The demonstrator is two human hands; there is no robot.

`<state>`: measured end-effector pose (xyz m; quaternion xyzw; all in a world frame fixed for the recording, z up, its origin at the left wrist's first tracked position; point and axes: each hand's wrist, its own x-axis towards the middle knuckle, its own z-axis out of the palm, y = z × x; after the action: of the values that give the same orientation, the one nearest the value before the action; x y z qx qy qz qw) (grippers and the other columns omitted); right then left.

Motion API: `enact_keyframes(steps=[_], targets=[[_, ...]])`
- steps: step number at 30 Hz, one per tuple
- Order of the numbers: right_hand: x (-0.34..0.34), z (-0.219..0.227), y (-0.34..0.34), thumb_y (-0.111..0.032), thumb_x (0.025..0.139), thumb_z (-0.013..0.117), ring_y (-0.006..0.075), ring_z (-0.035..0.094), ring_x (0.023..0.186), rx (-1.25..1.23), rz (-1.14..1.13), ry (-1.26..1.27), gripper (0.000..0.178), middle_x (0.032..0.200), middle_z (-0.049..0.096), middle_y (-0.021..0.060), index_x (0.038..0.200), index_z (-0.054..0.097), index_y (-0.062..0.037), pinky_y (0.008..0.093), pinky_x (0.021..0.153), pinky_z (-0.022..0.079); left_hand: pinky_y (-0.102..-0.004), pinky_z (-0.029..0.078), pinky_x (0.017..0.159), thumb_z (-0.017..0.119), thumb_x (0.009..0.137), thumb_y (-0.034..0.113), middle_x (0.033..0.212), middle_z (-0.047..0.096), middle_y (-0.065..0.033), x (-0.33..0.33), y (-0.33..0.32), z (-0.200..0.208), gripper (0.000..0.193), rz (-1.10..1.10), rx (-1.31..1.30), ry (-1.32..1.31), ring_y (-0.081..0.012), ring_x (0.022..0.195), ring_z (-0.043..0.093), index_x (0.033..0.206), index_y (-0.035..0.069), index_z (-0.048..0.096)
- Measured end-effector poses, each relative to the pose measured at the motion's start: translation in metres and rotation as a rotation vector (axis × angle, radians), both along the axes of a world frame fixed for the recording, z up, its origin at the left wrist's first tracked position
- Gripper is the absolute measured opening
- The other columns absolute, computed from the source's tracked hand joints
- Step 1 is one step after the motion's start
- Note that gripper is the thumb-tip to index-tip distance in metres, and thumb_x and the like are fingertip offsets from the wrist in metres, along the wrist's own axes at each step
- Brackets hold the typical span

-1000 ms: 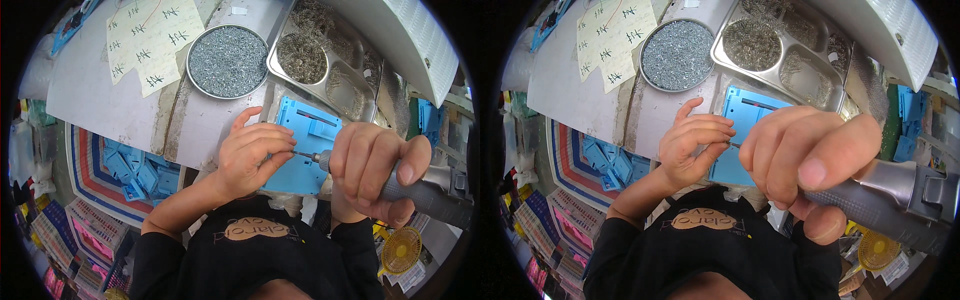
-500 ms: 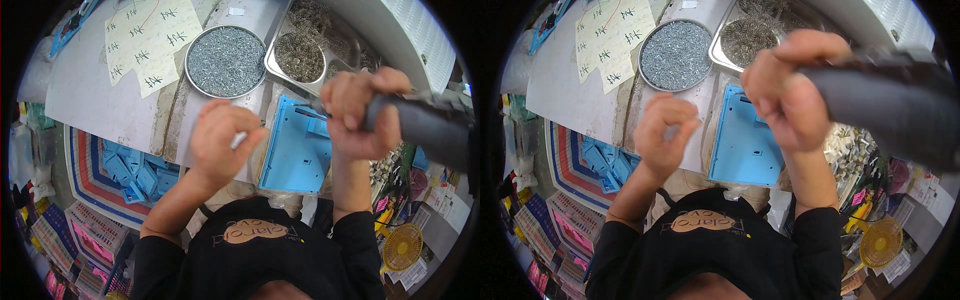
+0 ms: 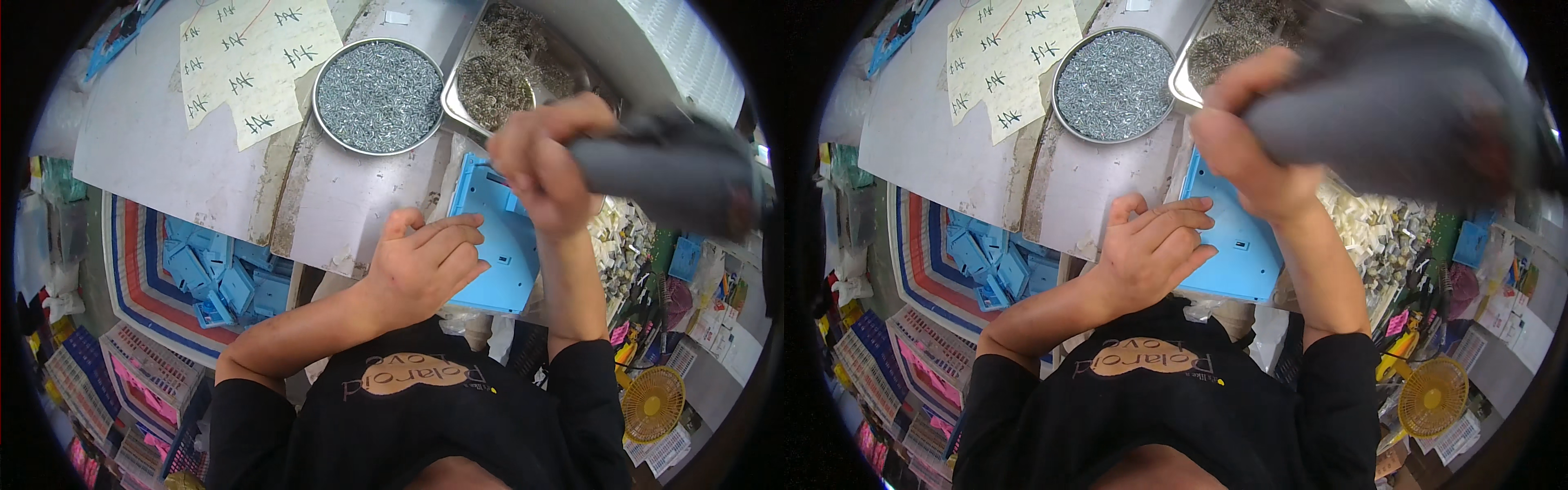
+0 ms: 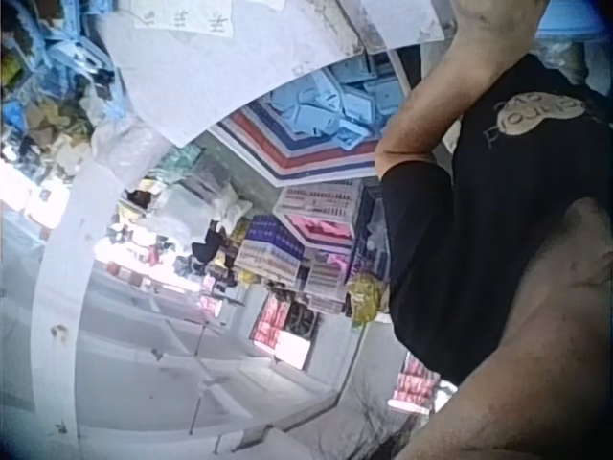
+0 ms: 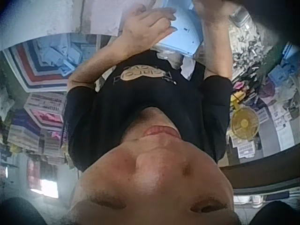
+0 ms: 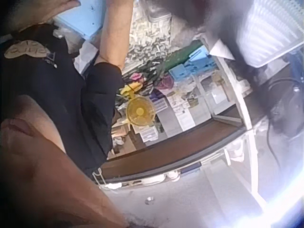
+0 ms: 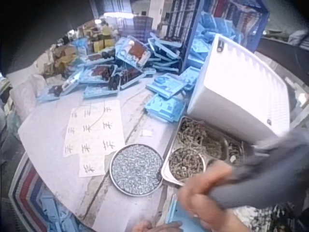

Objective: The worker assembles an electronic device housing by installing internal components and securing the case with screws and soldering wires.

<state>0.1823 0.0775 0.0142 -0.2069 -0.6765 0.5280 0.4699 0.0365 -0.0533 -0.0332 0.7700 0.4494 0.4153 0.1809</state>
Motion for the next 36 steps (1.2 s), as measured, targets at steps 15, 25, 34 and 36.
enact_keyframes(steps=[15, 25, 34, 36], targets=[[0.013, 0.031, -0.023, -0.031, 0.1, 0.061, 0.0105, 0.048, 0.051, 0.015, 0.277, 0.26, 0.038, 0.061, 0.052, -0.0025, 0.127, 0.048, -0.0076, 0.0298, 0.052, 0.043, -0.0413, 0.041, 0.093, 0.082, 0.079, 0.009, 0.104, 0.077, -0.0072, -0.014, 0.007, 0.0, 0.019, 0.02, -0.087, -0.256, -0.0196, 0.102, 0.073, 0.093, 0.009, 0.07], [0.012, 0.045, -0.062, -0.035, 0.102, 0.061, 0.0109, 0.05, 0.049, -0.033, 0.234, 0.221, 0.034, 0.063, 0.054, -0.0028, 0.121, 0.048, -0.0099, 0.0294, 0.052, 0.044, -0.0478, 0.041, 0.106, 0.084, 0.078, 0.014, 0.091, 0.076, -0.0042, -0.016, 0.005, 0.009, 0.02, 0.066, 0.051, -0.147, -0.0192, 0.081, 0.072, 0.093, 0.01, 0.071], [0.004, 0.038, -0.095, -0.037, 0.097, 0.069, 0.0121, 0.048, 0.049, -0.168, 0.083, 0.106, 0.038, 0.059, 0.05, -0.0022, 0.114, 0.049, -0.0086, 0.0313, 0.052, 0.043, -0.0519, 0.036, 0.107, 0.081, 0.079, 0.022, 0.117, 0.07, -0.0044, -0.092, 0.084, 0.002, 0.021, 0.312, 0.084, 0.375, -0.0241, 0.115, 0.061, 0.098, 0.013, 0.075], [0.001, 0.034, -0.099, -0.036, 0.096, 0.07, 0.0125, 0.049, 0.05, -0.202, 0.053, 0.058, 0.037, 0.059, 0.05, -0.0016, 0.111, 0.05, -0.0084, 0.0321, 0.054, 0.044, -0.0547, 0.034, 0.106, 0.078, 0.082, 0.024, 0.113, 0.069, -0.003, -0.091, 0.09, -0.011, 0.017, 0.467, 0.09, 0.592, -0.0237, 0.117, 0.059, 0.096, 0.015, 0.077]])
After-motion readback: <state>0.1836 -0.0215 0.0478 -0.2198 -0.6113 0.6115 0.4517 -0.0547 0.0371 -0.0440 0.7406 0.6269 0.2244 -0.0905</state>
